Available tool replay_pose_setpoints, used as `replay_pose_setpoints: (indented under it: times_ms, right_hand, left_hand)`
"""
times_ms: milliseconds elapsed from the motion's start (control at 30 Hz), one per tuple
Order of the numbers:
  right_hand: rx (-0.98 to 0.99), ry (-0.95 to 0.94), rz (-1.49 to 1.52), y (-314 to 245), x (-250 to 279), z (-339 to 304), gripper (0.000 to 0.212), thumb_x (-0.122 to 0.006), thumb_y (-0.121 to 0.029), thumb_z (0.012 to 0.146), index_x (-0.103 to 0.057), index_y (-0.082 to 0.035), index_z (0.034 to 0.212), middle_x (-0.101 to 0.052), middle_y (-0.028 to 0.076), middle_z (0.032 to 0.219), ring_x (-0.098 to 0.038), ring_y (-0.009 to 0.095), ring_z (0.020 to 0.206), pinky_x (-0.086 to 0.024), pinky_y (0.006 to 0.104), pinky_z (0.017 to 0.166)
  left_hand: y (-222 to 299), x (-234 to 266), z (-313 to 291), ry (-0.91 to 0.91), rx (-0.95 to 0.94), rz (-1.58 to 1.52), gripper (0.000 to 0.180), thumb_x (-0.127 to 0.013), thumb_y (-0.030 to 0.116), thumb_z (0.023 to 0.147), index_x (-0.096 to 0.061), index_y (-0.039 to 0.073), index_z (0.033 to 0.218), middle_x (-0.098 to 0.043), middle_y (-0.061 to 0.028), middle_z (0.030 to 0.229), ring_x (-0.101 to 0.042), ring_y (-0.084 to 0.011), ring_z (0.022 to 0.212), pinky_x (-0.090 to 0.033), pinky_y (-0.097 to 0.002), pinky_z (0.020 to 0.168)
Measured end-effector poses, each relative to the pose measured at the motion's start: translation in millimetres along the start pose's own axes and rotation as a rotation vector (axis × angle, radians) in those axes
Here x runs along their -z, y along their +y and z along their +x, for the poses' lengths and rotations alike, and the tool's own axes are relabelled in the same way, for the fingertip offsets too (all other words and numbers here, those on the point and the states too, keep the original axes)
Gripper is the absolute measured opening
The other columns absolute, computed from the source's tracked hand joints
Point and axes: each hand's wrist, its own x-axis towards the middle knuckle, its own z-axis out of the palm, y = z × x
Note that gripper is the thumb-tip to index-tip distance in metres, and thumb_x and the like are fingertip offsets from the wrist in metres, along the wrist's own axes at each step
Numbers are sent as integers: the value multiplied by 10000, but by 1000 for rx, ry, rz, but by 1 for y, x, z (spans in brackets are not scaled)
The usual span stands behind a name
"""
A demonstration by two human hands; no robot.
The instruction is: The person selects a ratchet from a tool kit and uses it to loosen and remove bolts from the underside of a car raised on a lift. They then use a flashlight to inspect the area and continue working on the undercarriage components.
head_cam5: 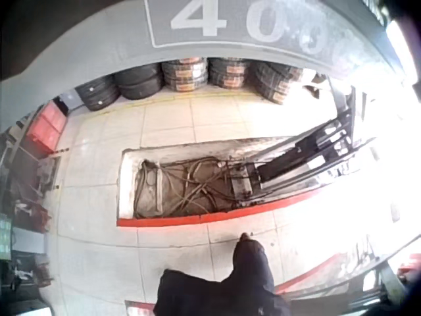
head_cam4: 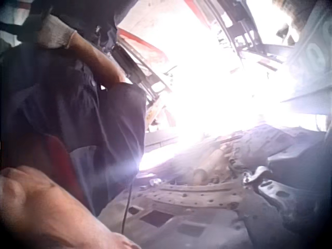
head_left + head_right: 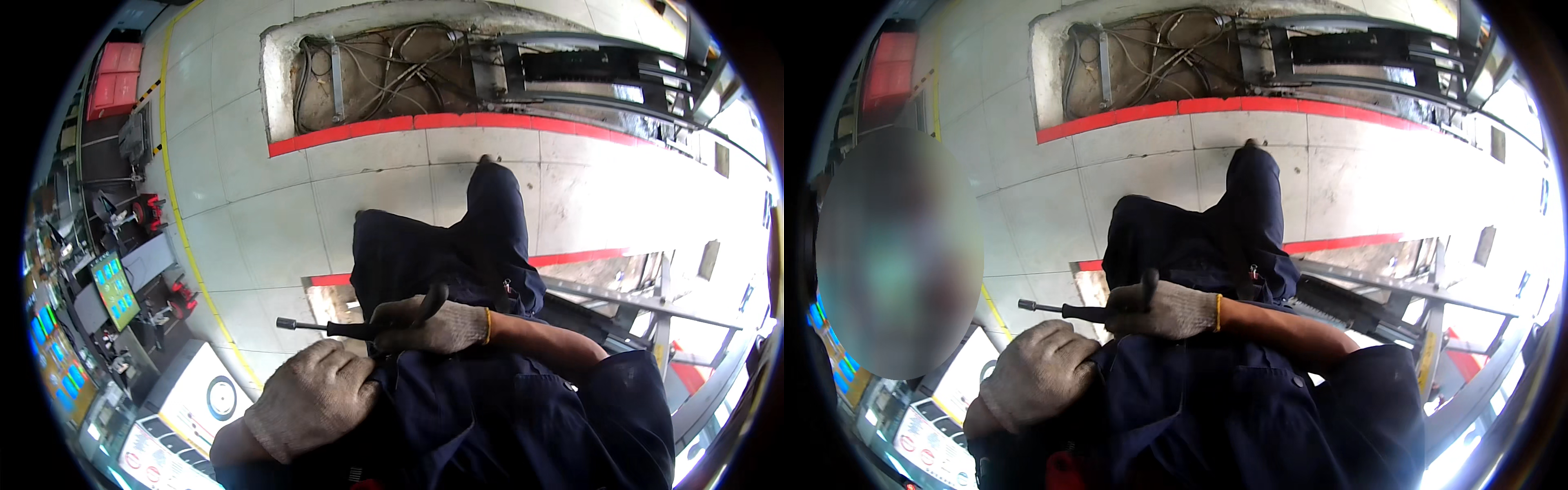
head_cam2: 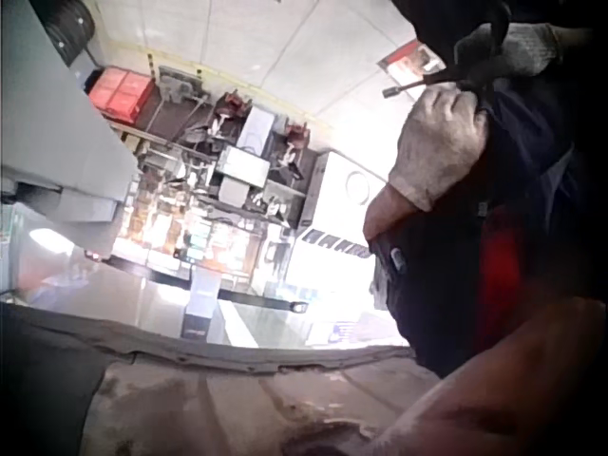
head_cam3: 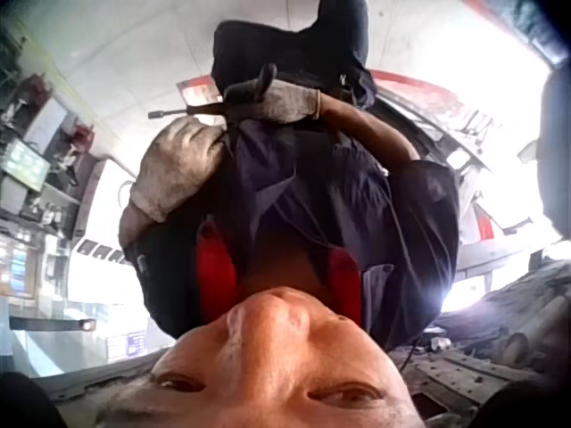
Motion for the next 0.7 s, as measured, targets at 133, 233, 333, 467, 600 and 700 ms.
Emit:
replay_pose_setpoints:
  times_ms: [133,233,333,467,600,700]
  right_hand:
    - [49,-103,-254,-3,36,-23,196,-610,-178,1010,-659,-46,1146,-658,145,1045,-681,300,862,-557,387,738]
    - [-129,-211,-322,-33,90,-52,268,-653,-250,993,-641,-38,1157,-691,106,944,-682,254,755,-557,368,710]
    - [-312,-77,234,-49,130,-87,282,-625,-243,1021,-613,-14,1185,-711,86,993,-696,226,792,-556,385,703]
    - [-260,-183,-80,-88,159,-90,381,-630,-233,1026,-575,20,1305,-687,122,1149,-684,206,1043,-572,331,879]
    - [-109,-219,-22,-68,169,-79,446,-638,-220,1021,-523,12,1384,-659,136,1234,-645,224,1171,-543,346,993]
    - [-346,-485,217,-129,143,-54,486,-637,-198,1020,-476,-10,1438,-629,150,1287,-617,245,1234,-530,367,1026]
  left_hand:
    - [23,-2,31,152,13,-23,240,-741,197,832,-706,75,1036,-686,-59,1089,-662,-264,1050,-560,-398,903]
    - [40,8,49,405,-177,-130,207,-794,171,727,-760,180,931,-699,-22,1132,-664,-263,1069,-558,-394,870]
    - [33,-4,73,544,-165,-875,151,-776,96,802,-697,17,904,-719,-158,1012,-730,-314,945,-605,-403,761]
    - [96,-68,95,1037,63,-1613,375,-647,105,966,-491,-74,1256,-675,-301,1083,-736,-369,941,-615,-429,815]
    - [108,-66,118,1185,70,-1136,392,-749,115,907,-548,-25,1214,-689,-202,1046,-718,-302,982,-591,-355,782]
    - [131,-58,110,1202,123,-547,313,-651,59,950,-525,-19,1225,-701,-226,1009,-727,-297,926,-596,-410,780]
